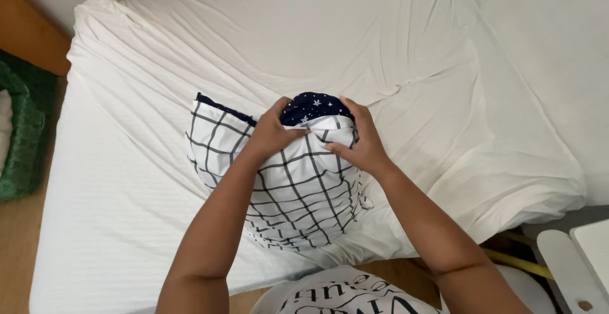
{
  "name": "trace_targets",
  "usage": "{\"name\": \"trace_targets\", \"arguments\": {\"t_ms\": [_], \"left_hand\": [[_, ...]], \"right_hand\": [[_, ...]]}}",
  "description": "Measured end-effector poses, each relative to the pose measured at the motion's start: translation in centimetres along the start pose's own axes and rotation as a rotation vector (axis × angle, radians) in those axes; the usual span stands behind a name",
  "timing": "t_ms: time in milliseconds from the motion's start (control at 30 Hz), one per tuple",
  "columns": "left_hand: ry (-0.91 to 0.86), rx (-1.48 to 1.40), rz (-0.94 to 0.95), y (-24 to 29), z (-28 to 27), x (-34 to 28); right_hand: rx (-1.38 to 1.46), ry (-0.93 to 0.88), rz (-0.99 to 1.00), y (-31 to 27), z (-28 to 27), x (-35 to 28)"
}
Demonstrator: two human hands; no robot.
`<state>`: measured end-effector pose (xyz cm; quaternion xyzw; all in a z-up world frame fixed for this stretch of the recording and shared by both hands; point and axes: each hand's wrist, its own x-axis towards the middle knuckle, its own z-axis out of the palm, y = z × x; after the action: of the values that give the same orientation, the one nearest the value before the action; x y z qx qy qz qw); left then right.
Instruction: The person removes a pillow from a checkered pillowcase, folds the case, and places it on a stack of linens. They then remove a white fitted sheet from the bed and fold it by hand.
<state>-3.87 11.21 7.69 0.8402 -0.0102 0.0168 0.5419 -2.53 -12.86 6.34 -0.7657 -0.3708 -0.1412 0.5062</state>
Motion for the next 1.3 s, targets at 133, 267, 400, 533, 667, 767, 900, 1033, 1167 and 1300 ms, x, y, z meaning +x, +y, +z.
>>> {"name": "trace_targets", "arguments": {"t_ms": [133, 267, 400, 533, 667, 767, 900, 1033, 1167, 1300], "left_hand": [[-0.065, -0.153, 0.025, 1.4, -2.6, 0.0], [-0.115, 0.028, -0.216, 2.0, -3.0, 0.6], [-0.023, 0.248, -0.153, 1.3, -3.4, 2.1], [0.117, 0.322, 0.009, 0.0, -5.1, 4.7], [0.363, 0.218, 0.018, -2.4, -8.3, 8.0], [0.554, 0.047, -0.011, -3.0, -10.5, 8.8], [0.693, -0.172, -0.026, -3.1, -9.6, 8.6], [0.622, -0.118, 0.017, -0.3, -6.8, 6.0], [0.488, -0.041, 0.053, 2.1, -4.5, 3.9], [0.429, 0.092, 0.233, 3.2, -1.3, 2.4]], "right_hand": [[-0.247, 0.064, -0.056, 3.6, 1.7, -4.0], [-0.454, 0.131, -0.189, 5.1, 3.9, -6.2], [-0.543, 0.114, -0.301, 3.4, 4.9, -5.3], [-0.535, 0.029, -0.395, 0.5, 4.0, -3.5], [-0.482, -0.267, -0.461, 2.2, 2.9, -5.3], [-0.522, -0.574, -0.340, 8.1, 2.4, -9.7], [-0.594, -0.849, 0.047, 11.5, 2.2, -10.7], [-0.370, -0.768, 0.222, 11.6, 2.8, -8.8], [-0.013, -0.243, 0.131, 7.7, 1.9, -3.5], [0.324, -0.121, 0.309, 1.4, 2.6, 2.7]]}}
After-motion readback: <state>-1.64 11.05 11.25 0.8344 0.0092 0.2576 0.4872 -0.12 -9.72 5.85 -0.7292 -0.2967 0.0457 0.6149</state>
